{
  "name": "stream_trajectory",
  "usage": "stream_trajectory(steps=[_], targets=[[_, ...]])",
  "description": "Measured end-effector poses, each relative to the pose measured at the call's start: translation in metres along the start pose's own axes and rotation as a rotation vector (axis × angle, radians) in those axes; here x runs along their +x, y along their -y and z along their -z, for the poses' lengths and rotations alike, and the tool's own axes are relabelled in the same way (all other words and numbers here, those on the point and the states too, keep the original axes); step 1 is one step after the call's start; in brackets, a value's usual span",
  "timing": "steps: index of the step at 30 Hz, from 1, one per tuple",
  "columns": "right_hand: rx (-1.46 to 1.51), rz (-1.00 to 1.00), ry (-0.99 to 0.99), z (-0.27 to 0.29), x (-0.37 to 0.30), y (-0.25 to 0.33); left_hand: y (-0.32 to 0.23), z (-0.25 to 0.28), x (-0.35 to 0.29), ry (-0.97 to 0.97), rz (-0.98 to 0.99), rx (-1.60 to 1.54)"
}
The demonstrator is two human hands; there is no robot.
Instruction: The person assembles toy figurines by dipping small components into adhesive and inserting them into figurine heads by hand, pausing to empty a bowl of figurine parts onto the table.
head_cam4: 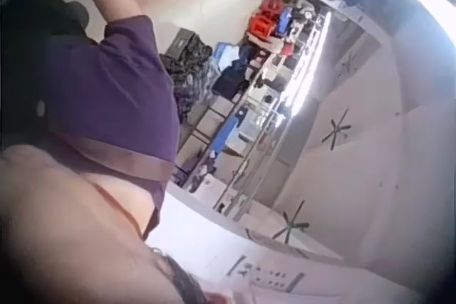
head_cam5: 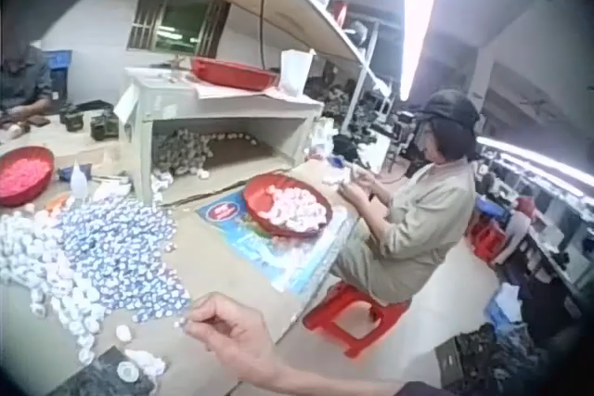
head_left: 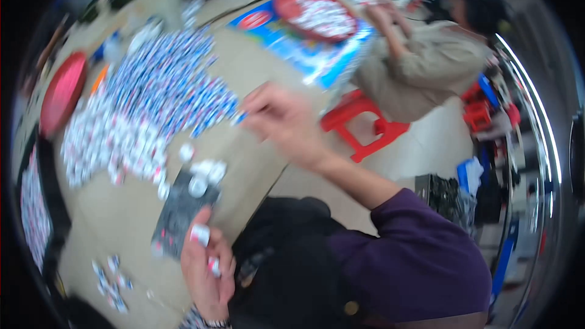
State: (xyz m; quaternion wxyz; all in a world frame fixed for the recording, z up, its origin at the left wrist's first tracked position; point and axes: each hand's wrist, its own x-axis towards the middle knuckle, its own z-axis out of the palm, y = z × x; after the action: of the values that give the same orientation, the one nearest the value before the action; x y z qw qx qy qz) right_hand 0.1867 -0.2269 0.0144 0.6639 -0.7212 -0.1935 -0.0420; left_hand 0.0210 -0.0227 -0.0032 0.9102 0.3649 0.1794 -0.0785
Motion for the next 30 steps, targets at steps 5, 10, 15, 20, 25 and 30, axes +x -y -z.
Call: stream_trajectory(steps=[5, 10, 15, 20, 25, 30], targets=[[-0.022, -0.106, -0.278, 0.064, 0.012, -0.006, 0.003, 0.001, -0.003, -0.020, -0.015, 0.189], [-0.474, 0.166, -0.682, 0.231, 0.009, -0.033, 0.005, -0.012, 0.000, 0.023, -0.021, 0.233], [-0.871, 0.146, -0.943, 0.352, 0.008, -0.024, 0.002, -0.005, 0.002, 0.099, 0.016, 0.277], [-0.968, 0.023, -1.067, 0.412, -0.009, -0.031, 0.007, 0.002, 0.006, 0.143, 0.031, 0.217], [-0.960, -0.075, -1.090, 0.427, -0.021, -0.044, 0.008, 0.003, 0.004, 0.128, 0.042, 0.197], [-0.673, -0.012, -0.795, 0.328, 0.023, -0.053, 0.002, 0.004, -0.001, 0.117, 0.020, 0.217]])
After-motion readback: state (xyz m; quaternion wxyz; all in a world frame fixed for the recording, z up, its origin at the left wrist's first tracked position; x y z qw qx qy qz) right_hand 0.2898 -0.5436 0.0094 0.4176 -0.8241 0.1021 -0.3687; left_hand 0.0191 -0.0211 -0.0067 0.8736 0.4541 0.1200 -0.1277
